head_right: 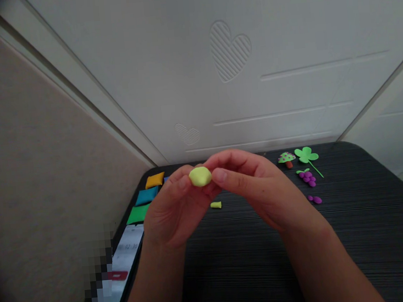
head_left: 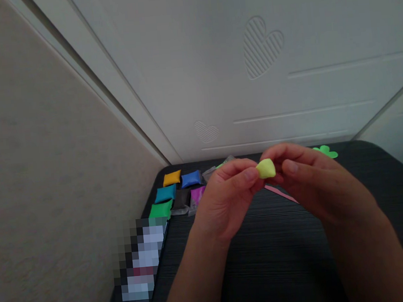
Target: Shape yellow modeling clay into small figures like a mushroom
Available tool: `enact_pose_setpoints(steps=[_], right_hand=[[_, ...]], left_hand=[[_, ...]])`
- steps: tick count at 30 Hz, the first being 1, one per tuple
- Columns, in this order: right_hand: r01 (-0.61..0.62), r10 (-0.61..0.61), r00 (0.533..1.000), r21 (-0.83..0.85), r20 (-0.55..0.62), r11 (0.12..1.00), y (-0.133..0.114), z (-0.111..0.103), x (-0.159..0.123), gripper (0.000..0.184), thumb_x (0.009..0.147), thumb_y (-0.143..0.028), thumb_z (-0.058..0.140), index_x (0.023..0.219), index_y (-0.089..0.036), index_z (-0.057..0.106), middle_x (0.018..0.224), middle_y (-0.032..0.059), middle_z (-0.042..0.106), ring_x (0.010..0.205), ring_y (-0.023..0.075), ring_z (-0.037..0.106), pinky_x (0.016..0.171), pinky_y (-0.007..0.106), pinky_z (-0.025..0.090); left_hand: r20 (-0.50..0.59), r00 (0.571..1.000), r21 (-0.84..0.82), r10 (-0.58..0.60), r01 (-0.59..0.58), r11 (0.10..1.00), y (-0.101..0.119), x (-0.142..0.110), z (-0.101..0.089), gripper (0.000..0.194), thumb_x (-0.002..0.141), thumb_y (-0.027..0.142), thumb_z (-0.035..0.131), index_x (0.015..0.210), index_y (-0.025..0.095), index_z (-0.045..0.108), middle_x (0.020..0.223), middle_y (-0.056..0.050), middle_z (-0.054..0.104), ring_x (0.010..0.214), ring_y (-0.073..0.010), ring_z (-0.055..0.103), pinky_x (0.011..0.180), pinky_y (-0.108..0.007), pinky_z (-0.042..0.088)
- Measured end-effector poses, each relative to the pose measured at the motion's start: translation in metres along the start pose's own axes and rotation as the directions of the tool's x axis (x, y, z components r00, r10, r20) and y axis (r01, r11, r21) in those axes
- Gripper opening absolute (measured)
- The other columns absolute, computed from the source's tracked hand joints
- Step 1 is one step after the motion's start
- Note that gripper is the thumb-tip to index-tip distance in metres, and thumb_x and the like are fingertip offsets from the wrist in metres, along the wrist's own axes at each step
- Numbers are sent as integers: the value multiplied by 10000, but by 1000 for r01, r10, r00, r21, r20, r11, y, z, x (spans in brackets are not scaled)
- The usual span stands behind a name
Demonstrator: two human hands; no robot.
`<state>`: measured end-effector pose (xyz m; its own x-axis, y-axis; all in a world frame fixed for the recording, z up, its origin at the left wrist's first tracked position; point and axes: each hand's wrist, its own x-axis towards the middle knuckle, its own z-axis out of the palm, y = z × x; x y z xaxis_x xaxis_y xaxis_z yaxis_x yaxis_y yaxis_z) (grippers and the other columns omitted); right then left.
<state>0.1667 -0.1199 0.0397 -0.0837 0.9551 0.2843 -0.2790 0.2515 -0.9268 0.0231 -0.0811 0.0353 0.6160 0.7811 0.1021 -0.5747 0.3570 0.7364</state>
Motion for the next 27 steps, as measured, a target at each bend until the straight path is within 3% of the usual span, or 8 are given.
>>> enact_pose_setpoints(steps=[6, 13, 19, 27], right_hand=[[-105, 96, 993, 147, 64, 984, -1, 1, -4, 79, 809, -260, 643, 877, -236, 676, 838, -30, 667, 819, 79, 615, 781, 194, 478], [-99, 92, 994, 142, 50, 985, -2, 2, -4, 75, 833, -190, 611, 840, -220, 679, 832, -40, 648, 805, 55, 591, 773, 163, 459], [-74, 67, 997, 149, 49, 986, -2, 2, -3, 55, 824, -213, 630, 815, -215, 684, 810, -48, 650, 776, 43, 588, 740, 141, 463], [-75, 77, 997, 144, -9, 987, 2, 4, -2, 43, 796, -253, 666, 816, -227, 693, 799, -42, 661, 761, 56, 594, 726, 164, 469]], left_hand=[[-32, 999, -11, 21, -21, 1000, -3, 0, 0, 86, 665, 273, 744, 701, 201, 715, 714, 20, 647, 664, -77, 553, 680, -207, 455], [8, 1000, 26, 28, -28, 999, 1, 1, -2, 160, 684, 337, 722, 716, 181, 707, 704, 12, 620, 665, -82, 535, 680, -224, 466], [-42, 998, 64, 39, -36, 997, -1, 1, -1, 100, 668, 275, 743, 684, 187, 698, 692, 19, 606, 661, -70, 527, 664, -204, 454], [-76, 994, 68, 82, -77, 995, -2, 3, 0, 147, 693, 318, 723, 717, 176, 695, 711, 13, 623, 681, -72, 546, 671, -205, 462]])
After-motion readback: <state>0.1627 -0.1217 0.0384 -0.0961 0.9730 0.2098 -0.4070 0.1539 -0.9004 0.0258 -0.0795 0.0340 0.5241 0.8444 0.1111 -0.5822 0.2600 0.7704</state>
